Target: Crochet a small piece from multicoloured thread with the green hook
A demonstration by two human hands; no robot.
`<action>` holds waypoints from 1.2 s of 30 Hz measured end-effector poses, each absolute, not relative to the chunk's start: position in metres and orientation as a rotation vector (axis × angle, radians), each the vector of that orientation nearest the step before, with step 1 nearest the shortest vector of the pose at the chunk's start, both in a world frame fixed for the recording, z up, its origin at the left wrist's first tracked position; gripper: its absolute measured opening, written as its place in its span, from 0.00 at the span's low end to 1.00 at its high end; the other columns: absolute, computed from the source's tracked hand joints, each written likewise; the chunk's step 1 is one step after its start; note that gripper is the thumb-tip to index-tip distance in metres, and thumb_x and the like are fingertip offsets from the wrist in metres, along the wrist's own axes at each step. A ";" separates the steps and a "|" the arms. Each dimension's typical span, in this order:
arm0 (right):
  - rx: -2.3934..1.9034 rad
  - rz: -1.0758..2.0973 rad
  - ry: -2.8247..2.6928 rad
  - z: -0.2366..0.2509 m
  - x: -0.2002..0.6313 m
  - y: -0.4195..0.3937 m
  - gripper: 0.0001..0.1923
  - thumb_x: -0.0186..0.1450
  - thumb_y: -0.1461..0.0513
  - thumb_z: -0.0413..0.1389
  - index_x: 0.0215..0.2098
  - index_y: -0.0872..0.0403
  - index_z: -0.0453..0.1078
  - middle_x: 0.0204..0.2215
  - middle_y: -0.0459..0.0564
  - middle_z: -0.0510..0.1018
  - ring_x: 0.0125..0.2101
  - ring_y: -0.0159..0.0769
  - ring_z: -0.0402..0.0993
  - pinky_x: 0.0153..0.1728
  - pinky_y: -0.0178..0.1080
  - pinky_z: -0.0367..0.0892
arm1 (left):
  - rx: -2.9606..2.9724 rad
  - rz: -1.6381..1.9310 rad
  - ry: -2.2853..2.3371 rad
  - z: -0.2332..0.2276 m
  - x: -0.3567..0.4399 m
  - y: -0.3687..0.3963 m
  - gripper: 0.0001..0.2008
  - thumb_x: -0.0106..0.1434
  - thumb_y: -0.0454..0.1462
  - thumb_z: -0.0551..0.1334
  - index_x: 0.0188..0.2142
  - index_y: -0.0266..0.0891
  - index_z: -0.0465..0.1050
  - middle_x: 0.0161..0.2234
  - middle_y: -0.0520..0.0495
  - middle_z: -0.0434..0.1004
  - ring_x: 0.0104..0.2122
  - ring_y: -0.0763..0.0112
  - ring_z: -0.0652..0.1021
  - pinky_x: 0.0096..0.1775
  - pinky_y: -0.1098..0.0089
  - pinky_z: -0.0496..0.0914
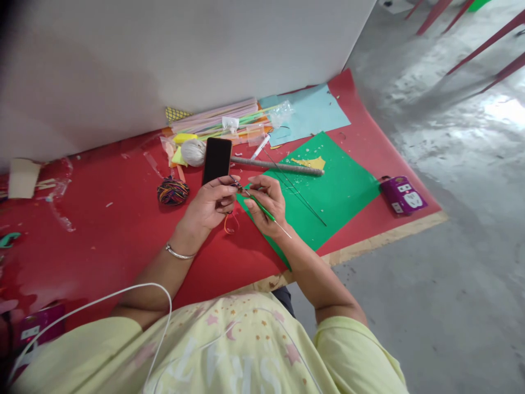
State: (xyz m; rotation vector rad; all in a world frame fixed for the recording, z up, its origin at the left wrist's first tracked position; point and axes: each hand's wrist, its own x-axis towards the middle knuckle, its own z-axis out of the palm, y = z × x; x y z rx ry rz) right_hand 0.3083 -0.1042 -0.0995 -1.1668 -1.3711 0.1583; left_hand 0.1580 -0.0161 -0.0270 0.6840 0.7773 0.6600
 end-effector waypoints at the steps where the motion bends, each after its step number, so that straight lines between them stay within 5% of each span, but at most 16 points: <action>1: -1.150 0.152 -1.402 -0.100 0.310 -0.104 0.15 0.75 0.52 0.57 0.55 0.41 0.80 0.56 0.55 0.75 0.50 0.46 0.79 0.50 0.55 0.81 | 0.694 0.655 0.785 -0.026 0.156 -0.015 0.17 0.43 0.31 0.75 0.35 0.35 0.82 0.21 0.57 0.70 0.17 0.85 0.61 0.19 0.79 0.47; 21: -1.113 -0.108 -1.743 -0.098 0.334 -0.102 0.23 0.72 0.56 0.62 0.64 0.39 0.74 0.58 0.55 0.77 0.52 0.49 0.78 0.42 0.50 0.80 | 0.823 0.624 0.840 -0.014 0.142 -0.009 0.16 0.42 0.31 0.73 0.35 0.33 0.83 0.17 0.58 0.65 0.17 0.85 0.57 0.20 0.78 0.45; 36: -1.006 0.612 -1.423 -0.083 0.325 -0.107 0.11 0.74 0.55 0.60 0.50 0.39 0.85 0.57 0.51 0.76 0.55 0.45 0.76 0.51 0.52 0.79 | 0.871 0.538 0.807 -0.030 0.138 -0.002 0.15 0.44 0.32 0.73 0.35 0.34 0.84 0.17 0.56 0.67 0.16 0.84 0.58 0.20 0.76 0.46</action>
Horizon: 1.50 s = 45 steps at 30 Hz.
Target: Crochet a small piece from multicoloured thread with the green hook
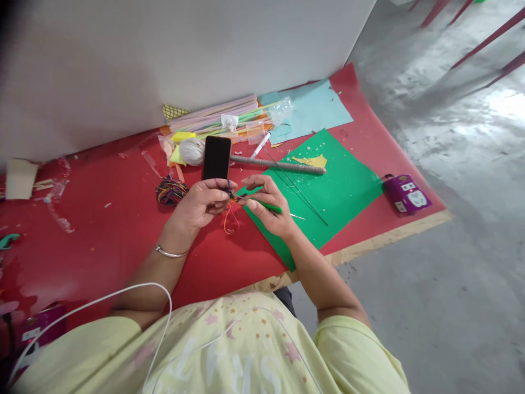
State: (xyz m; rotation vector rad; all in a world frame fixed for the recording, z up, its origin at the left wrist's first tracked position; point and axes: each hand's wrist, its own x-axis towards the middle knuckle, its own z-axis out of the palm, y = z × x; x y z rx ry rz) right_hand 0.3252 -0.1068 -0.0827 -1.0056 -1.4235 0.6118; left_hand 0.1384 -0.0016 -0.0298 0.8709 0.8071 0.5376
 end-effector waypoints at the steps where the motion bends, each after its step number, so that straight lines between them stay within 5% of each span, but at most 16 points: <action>1: -1.007 0.656 -1.391 -0.084 0.324 -0.106 0.11 0.75 0.54 0.59 0.48 0.39 0.86 0.57 0.50 0.77 0.55 0.45 0.76 0.55 0.53 0.78 | 0.868 0.531 0.803 -0.030 0.139 -0.002 0.15 0.44 0.32 0.74 0.35 0.34 0.84 0.18 0.55 0.69 0.16 0.83 0.60 0.20 0.76 0.46; 4: -0.988 0.775 -1.244 -0.090 0.317 -0.102 0.14 0.75 0.50 0.58 0.42 0.41 0.87 0.56 0.50 0.78 0.55 0.45 0.76 0.61 0.54 0.75 | 0.841 0.553 0.788 -0.030 0.143 -0.007 0.16 0.43 0.32 0.75 0.35 0.34 0.84 0.21 0.52 0.75 0.17 0.83 0.63 0.20 0.76 0.48; 9: -0.999 0.850 -1.039 -0.096 0.304 -0.098 0.19 0.74 0.44 0.57 0.39 0.44 0.85 0.55 0.51 0.76 0.49 0.42 0.76 0.44 0.46 0.80 | 0.837 0.739 0.803 -0.038 0.154 -0.019 0.20 0.44 0.33 0.77 0.39 0.37 0.86 0.23 0.54 0.76 0.16 0.86 0.58 0.20 0.76 0.49; 15: -1.186 0.578 -1.026 -0.090 0.293 -0.099 0.18 0.75 0.47 0.57 0.38 0.47 0.82 0.52 0.52 0.76 0.47 0.40 0.76 0.44 0.46 0.79 | 1.129 1.067 0.924 -0.052 0.171 -0.033 0.17 0.51 0.35 0.76 0.43 0.39 0.87 0.35 0.49 0.85 0.34 0.72 0.80 0.38 0.72 0.75; 25: -1.136 0.449 -0.971 -0.090 0.292 -0.099 0.20 0.75 0.46 0.55 0.37 0.48 0.81 0.54 0.53 0.75 0.47 0.41 0.76 0.43 0.46 0.79 | 0.771 1.015 0.875 -0.030 0.190 -0.046 0.20 0.48 0.34 0.76 0.43 0.39 0.86 0.31 0.53 0.78 0.25 0.81 0.71 0.27 0.76 0.63; 29: -1.130 0.490 -1.038 -0.085 0.298 -0.099 0.22 0.76 0.47 0.55 0.32 0.49 0.80 0.50 0.52 0.78 0.51 0.42 0.76 0.56 0.50 0.76 | 0.913 0.974 0.888 -0.035 0.184 -0.043 0.18 0.50 0.33 0.76 0.42 0.39 0.87 0.31 0.51 0.81 0.29 0.76 0.76 0.33 0.74 0.69; 35: -1.148 0.455 -0.847 -0.091 0.285 -0.097 0.22 0.77 0.48 0.54 0.33 0.51 0.79 0.53 0.54 0.75 0.50 0.41 0.76 0.47 0.45 0.77 | 1.065 1.119 0.955 -0.045 0.194 -0.050 0.15 0.56 0.35 0.74 0.44 0.40 0.86 0.38 0.50 0.84 0.34 0.74 0.79 0.38 0.74 0.73; 39: -1.145 0.422 -0.871 -0.096 0.285 -0.098 0.23 0.77 0.45 0.51 0.35 0.49 0.77 0.57 0.54 0.73 0.53 0.42 0.75 0.56 0.50 0.77 | 0.777 0.958 0.852 -0.034 0.199 -0.048 0.16 0.50 0.34 0.75 0.41 0.38 0.85 0.29 0.55 0.79 0.19 0.85 0.65 0.21 0.77 0.55; 45: -1.091 0.404 -1.100 -0.089 0.303 -0.102 0.22 0.77 0.46 0.51 0.36 0.47 0.79 0.55 0.52 0.72 0.52 0.43 0.76 0.59 0.55 0.76 | 0.712 0.671 0.740 -0.020 0.175 -0.026 0.17 0.45 0.31 0.74 0.38 0.35 0.84 0.20 0.58 0.70 0.16 0.87 0.57 0.20 0.77 0.47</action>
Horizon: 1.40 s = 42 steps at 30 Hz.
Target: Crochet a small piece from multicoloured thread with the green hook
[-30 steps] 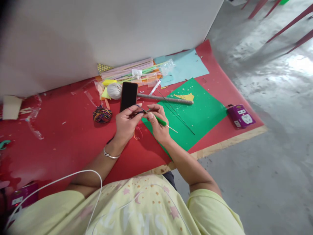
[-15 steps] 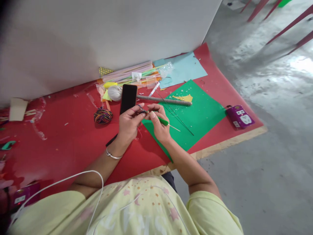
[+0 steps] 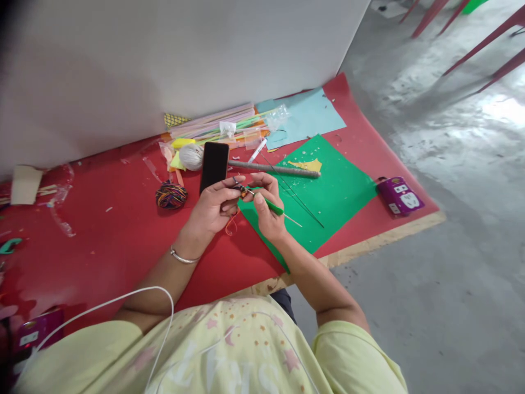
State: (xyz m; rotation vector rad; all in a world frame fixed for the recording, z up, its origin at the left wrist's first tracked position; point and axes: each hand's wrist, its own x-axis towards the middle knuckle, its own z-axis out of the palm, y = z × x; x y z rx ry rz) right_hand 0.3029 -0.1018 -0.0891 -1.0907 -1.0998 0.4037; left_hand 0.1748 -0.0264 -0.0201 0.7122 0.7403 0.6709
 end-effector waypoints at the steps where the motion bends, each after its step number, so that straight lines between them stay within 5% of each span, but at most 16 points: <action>1: -1.109 0.386 -1.146 -0.087 0.306 -0.103 0.22 0.77 0.46 0.51 0.36 0.47 0.80 0.55 0.52 0.72 0.52 0.43 0.76 0.58 0.55 0.77 | 0.724 0.629 0.737 -0.019 0.170 -0.022 0.18 0.45 0.31 0.74 0.38 0.34 0.85 0.19 0.59 0.67 0.16 0.87 0.57 0.20 0.77 0.46; 11: -1.171 0.216 -1.446 -0.091 0.319 -0.106 0.12 0.75 0.51 0.57 0.49 0.42 0.81 0.61 0.54 0.72 0.56 0.50 0.75 0.47 0.54 0.81 | 0.836 0.581 0.779 -0.016 0.151 -0.007 0.17 0.45 0.31 0.73 0.38 0.32 0.85 0.17 0.58 0.66 0.16 0.86 0.56 0.21 0.76 0.46; 26: -1.216 0.173 -1.308 -0.089 0.313 -0.106 0.18 0.75 0.46 0.54 0.45 0.43 0.83 0.59 0.54 0.70 0.57 0.52 0.74 0.50 0.56 0.82 | 0.786 0.608 0.653 -0.020 0.164 -0.014 0.16 0.49 0.35 0.77 0.40 0.37 0.85 0.19 0.59 0.62 0.18 0.85 0.57 0.21 0.77 0.47; 37: -1.130 0.132 -1.341 -0.095 0.311 -0.105 0.12 0.75 0.52 0.57 0.49 0.42 0.81 0.59 0.55 0.71 0.56 0.50 0.75 0.47 0.54 0.82 | 0.899 0.638 0.746 -0.025 0.169 -0.016 0.19 0.44 0.34 0.79 0.38 0.36 0.85 0.28 0.51 0.81 0.19 0.84 0.64 0.20 0.76 0.49; 42: -1.134 -0.021 -1.353 -0.103 0.312 -0.104 0.12 0.74 0.51 0.58 0.50 0.43 0.80 0.61 0.55 0.70 0.56 0.51 0.76 0.43 0.53 0.83 | 0.858 0.602 0.726 -0.027 0.169 -0.019 0.21 0.44 0.34 0.79 0.40 0.36 0.85 0.27 0.52 0.80 0.17 0.86 0.62 0.20 0.76 0.48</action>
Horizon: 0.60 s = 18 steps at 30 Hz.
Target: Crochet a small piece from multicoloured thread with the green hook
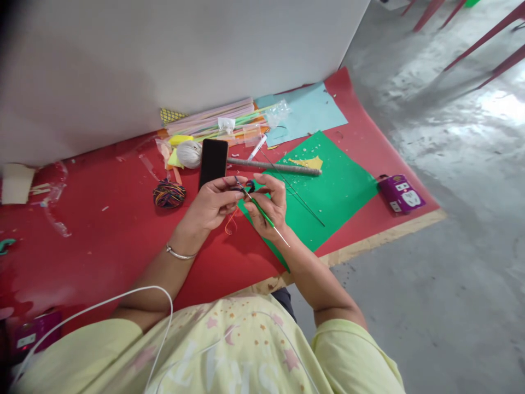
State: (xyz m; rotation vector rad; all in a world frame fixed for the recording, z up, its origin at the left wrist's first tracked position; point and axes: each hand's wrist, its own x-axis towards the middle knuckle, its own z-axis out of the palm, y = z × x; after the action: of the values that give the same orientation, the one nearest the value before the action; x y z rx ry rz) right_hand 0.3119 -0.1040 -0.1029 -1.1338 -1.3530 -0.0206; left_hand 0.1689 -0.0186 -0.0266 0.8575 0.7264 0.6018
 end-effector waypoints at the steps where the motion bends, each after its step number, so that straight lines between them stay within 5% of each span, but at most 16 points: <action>1: -1.130 -0.037 -1.354 -0.104 0.312 -0.104 0.12 0.74 0.51 0.57 0.50 0.43 0.80 0.61 0.55 0.70 0.56 0.51 0.76 0.43 0.53 0.83 | 0.837 0.587 0.722 -0.027 0.168 -0.019 0.21 0.44 0.34 0.79 0.40 0.36 0.85 0.25 0.53 0.78 0.16 0.86 0.61 0.20 0.76 0.47; 9: -1.062 0.092 -1.515 -0.095 0.325 -0.103 0.15 0.76 0.49 0.55 0.53 0.41 0.79 0.65 0.53 0.68 0.60 0.50 0.74 0.45 0.51 0.83 | 0.792 0.439 0.654 -0.031 0.156 -0.005 0.18 0.46 0.31 0.77 0.39 0.36 0.86 0.20 0.56 0.72 0.16 0.86 0.58 0.20 0.77 0.47; 18: -1.135 -0.104 -1.651 -0.093 0.331 -0.104 0.15 0.74 0.47 0.57 0.52 0.41 0.81 0.65 0.52 0.71 0.59 0.52 0.72 0.44 0.50 0.82 | 0.862 0.454 0.703 -0.028 0.145 0.001 0.18 0.47 0.31 0.76 0.40 0.36 0.86 0.23 0.54 0.75 0.16 0.87 0.58 0.20 0.75 0.47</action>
State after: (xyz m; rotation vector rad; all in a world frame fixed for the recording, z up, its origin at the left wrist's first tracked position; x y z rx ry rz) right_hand 0.3315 -0.1045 -0.0928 -1.1354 -1.6511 -0.1043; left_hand 0.1451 0.0009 -0.0282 0.8622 0.7030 0.4536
